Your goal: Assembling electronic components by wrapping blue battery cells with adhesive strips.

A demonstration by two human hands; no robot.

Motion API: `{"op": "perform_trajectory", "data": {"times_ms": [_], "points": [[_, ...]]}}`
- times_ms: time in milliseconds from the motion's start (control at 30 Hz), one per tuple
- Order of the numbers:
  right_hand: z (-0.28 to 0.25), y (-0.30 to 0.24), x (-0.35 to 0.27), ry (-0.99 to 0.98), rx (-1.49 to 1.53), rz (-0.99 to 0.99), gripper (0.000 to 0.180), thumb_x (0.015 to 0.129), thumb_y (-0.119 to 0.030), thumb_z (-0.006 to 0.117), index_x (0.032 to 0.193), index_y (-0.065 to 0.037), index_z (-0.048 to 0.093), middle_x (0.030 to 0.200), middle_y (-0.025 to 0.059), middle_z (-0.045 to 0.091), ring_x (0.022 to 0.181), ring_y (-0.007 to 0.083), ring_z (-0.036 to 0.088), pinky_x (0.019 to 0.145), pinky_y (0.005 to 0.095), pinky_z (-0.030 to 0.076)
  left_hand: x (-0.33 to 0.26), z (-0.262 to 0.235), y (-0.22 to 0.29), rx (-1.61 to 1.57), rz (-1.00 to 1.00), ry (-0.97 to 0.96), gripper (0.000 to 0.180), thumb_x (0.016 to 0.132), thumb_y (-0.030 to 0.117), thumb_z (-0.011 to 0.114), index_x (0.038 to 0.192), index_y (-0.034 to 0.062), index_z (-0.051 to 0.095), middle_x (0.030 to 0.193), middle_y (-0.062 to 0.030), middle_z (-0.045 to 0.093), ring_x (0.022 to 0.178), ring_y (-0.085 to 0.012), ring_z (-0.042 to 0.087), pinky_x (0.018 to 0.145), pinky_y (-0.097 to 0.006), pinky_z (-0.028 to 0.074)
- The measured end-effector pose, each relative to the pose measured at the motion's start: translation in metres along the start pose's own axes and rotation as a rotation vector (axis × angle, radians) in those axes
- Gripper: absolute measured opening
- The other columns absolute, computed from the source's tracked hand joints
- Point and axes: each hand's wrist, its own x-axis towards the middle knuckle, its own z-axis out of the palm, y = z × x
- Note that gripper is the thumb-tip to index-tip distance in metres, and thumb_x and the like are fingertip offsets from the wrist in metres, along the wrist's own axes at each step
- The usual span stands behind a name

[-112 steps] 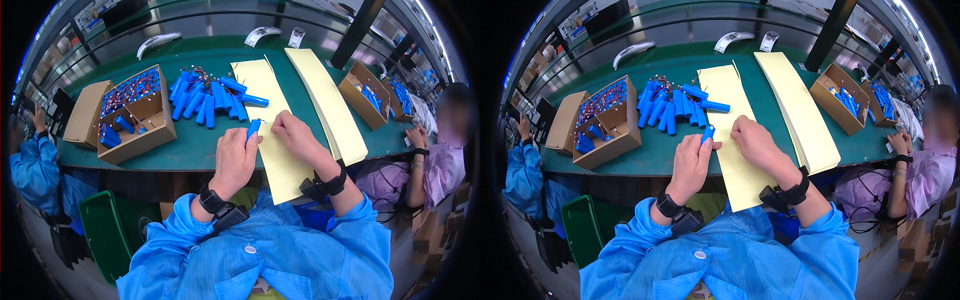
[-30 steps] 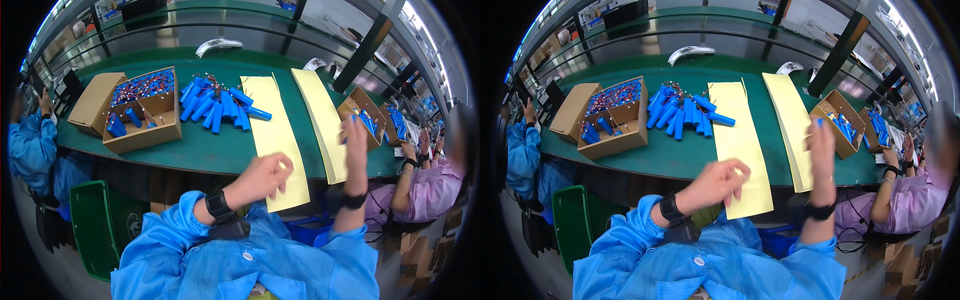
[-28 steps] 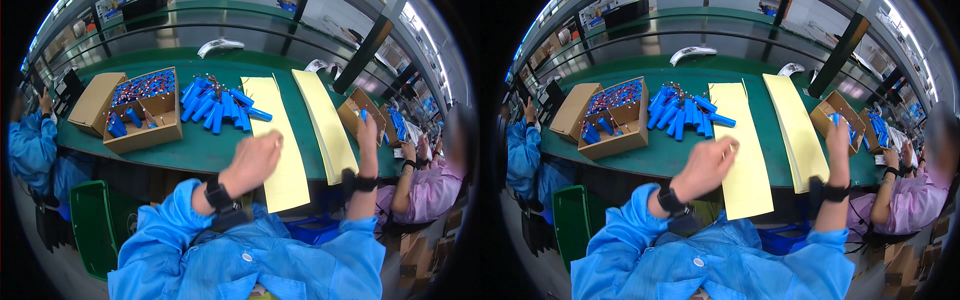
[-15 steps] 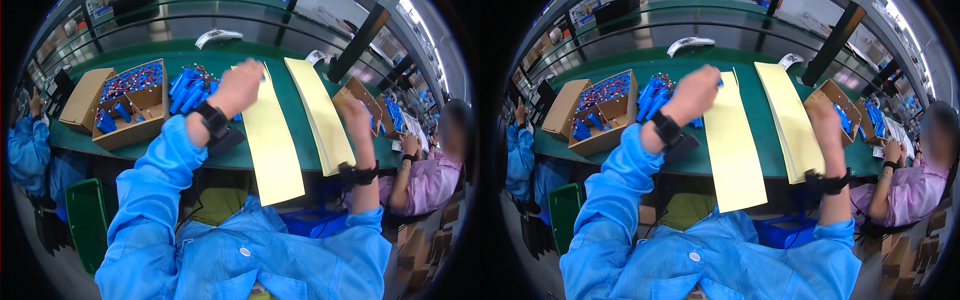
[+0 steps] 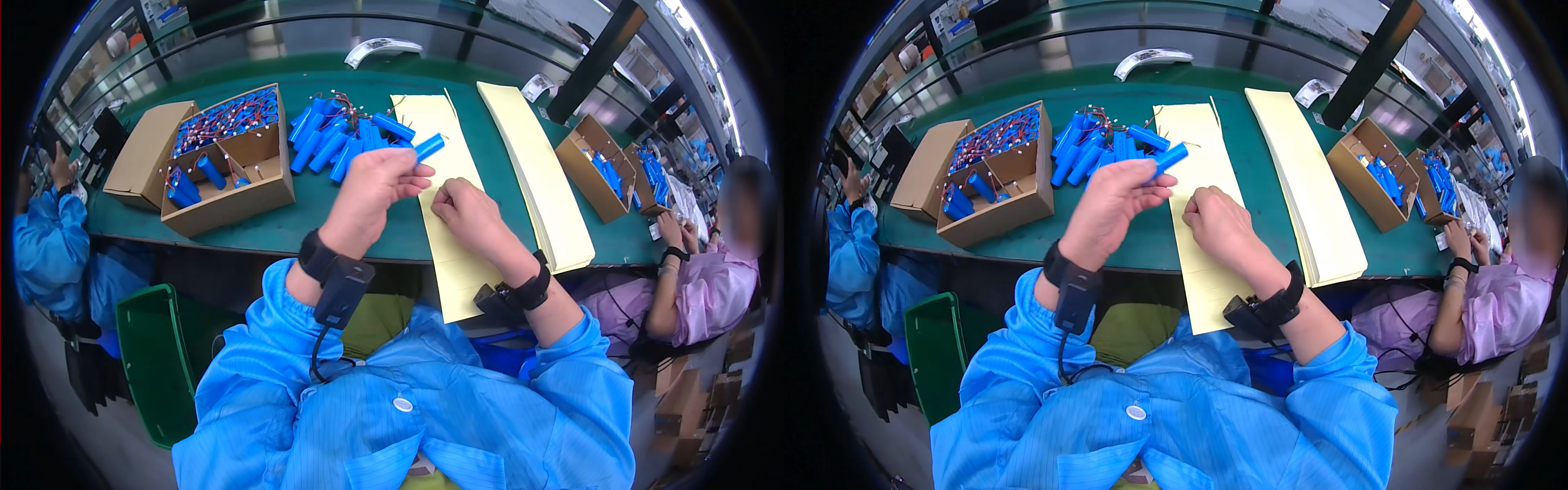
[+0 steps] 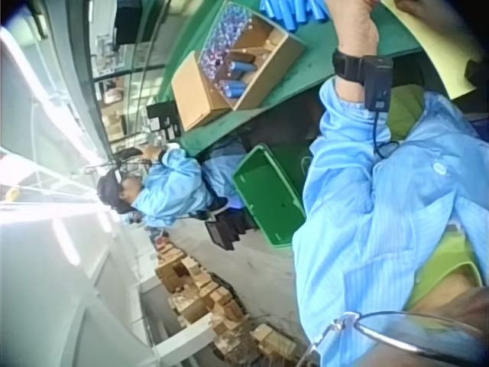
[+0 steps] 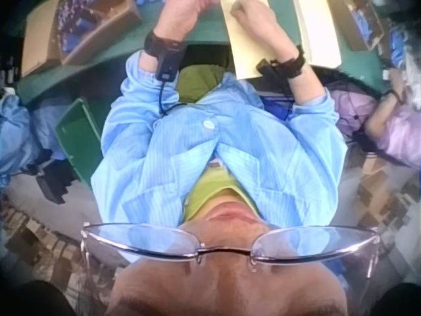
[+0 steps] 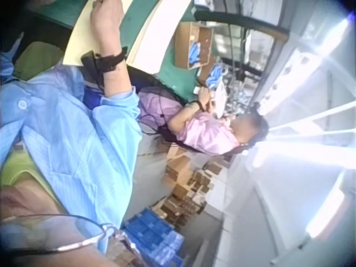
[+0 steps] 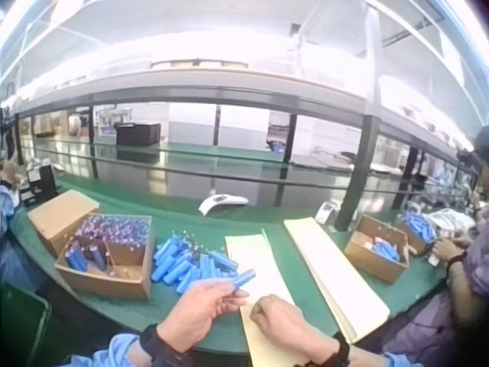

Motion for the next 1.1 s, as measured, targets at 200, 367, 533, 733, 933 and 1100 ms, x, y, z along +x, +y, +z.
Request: {"op": "perform_trajectory", "data": {"times_ms": [200,367,533,733,933,1100], "points": [[0.009,0.007,-0.006,0.049,0.115,-0.038,0.011,0.083,-0.011,0.054,0.088,-0.002,0.051,0.087,0.0157,0.058,0.085,0.0343,0.057,0.073,0.0420,0.045,0.031,-0.002,-0.047,0.456,0.024,0.047,0.022,0.092,0.017,0.050,0.093,-0.0038,0.057,0.086,-0.0132,0.064,0.076,-0.0165,0.063,0.070,-0.027,0.052],[0.009,0.019,-0.020,0.144,0.529,-0.207,0.005,0.090,-0.006,0.049,0.091,-0.002,0.046,0.083,0.0082,0.053,0.078,0.0182,0.055,0.073,0.0285,0.044,0.022,0.014,-0.059,1.096,0.348,0.218,0.021,0.090,0.014,0.048,0.094,-0.0056,0.055,0.074,-0.0145,0.064,0.071,-0.0213,0.066,0.065,-0.033,0.051],[-0.016,0.029,-0.026,0.363,1.230,-0.190,0.005,0.091,-0.007,0.051,0.094,-0.005,0.048,0.091,0.0019,0.052,0.083,0.0092,0.050,0.080,0.0237,0.041,0.022,0.009,-0.059,1.022,0.332,0.176,0.024,0.093,0.016,0.046,0.096,-0.0046,0.056,0.079,-0.0141,0.065,0.072,-0.0199,0.065,0.066,-0.033,0.051],[-0.039,0.006,-0.046,0.338,1.295,-0.138,0.010,0.088,-0.006,0.057,0.093,-0.005,0.049,0.088,0.0014,0.052,0.083,0.0082,0.050,0.078,0.0234,0.042,-0.015,0.022,-0.025,-0.235,-0.123,-0.132,0.036,0.098,0.030,0.040,0.107,-0.0027,0.053,0.097,-0.0149,0.063,0.079,-0.0167,0.062,0.072,-0.027,0.050],[-0.029,-0.016,-0.045,0.367,1.115,-0.142,0.011,0.087,-0.006,0.057,0.089,-0.002,0.048,0.084,0.0013,0.051,0.075,0.0046,0.052,0.062,0.0191,0.051,-0.046,0.040,-0.027,-0.240,-0.127,-0.180,0.039,0.100,0.031,0.033,0.113,-0.0011,0.049,0.101,-0.0171,0.061,0.085,-0.0203,0.061,0.077,-0.029,0.050],[-0.026,-0.016,-0.044,0.364,1.078,-0.121,0.010,0.087,-0.007,0.057,0.089,-0.002,0.048,0.083,0.0017,0.052,0.074,0.0040,0.052,0.061,0.0179,0.051,-0.052,0.041,-0.027,-0.190,-0.078,-0.187,0.038,0.100,0.030,0.031,0.117,0.0010,0.046,0.102,-0.0173,0.060,0.088,-0.0193,0.061,0.079,-0.030,0.050]]}}
